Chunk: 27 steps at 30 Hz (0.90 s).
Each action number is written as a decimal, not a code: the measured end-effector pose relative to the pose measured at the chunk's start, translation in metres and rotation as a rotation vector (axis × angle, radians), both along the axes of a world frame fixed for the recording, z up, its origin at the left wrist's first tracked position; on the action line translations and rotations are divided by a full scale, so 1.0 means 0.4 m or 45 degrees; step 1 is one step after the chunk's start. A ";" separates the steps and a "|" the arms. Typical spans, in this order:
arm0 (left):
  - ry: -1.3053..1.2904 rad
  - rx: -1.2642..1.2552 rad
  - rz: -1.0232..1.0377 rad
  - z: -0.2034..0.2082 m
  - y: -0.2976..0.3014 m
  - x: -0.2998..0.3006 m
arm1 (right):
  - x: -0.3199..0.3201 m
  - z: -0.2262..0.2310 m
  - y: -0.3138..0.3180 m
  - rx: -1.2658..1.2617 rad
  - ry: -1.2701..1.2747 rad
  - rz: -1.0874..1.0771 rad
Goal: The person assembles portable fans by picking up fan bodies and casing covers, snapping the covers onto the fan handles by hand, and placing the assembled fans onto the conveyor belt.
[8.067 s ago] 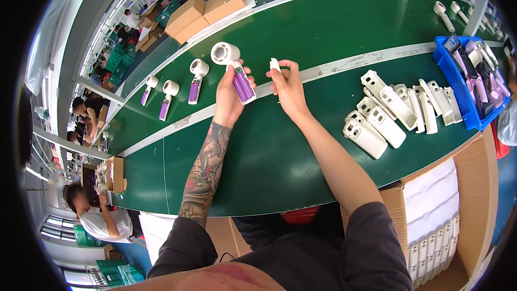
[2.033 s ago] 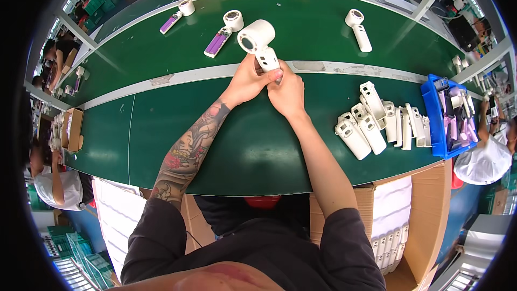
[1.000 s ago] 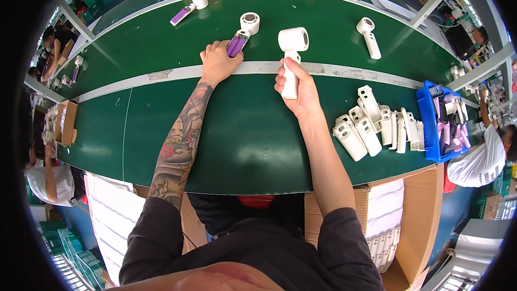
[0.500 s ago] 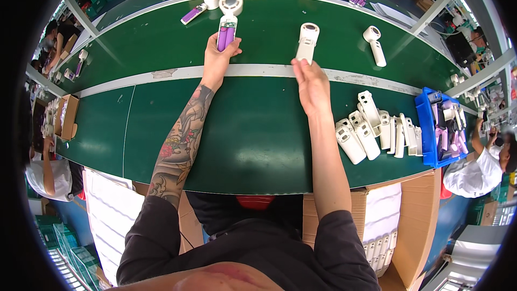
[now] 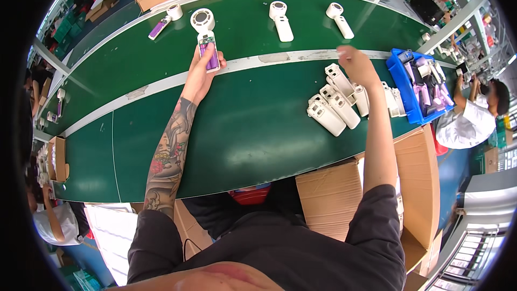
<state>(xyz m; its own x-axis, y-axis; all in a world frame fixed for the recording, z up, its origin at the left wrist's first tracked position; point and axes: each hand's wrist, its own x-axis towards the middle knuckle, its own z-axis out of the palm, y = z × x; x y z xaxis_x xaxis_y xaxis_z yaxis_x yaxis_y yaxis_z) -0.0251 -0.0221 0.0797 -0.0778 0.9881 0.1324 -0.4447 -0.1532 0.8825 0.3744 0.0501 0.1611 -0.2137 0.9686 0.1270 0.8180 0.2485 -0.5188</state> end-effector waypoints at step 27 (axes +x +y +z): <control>0.234 -0.183 0.130 0.015 -0.021 0.020 | -0.456 -0.189 -0.027 -1.210 2.319 0.318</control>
<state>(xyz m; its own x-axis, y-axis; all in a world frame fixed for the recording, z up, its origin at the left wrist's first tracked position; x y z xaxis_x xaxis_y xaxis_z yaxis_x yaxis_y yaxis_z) -0.0171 -0.0303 0.0855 -0.1661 0.9860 0.0123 -0.2630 -0.0564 0.9631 0.1919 0.0392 0.0857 -0.5580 0.8220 -0.1139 -0.6695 -0.5270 -0.5235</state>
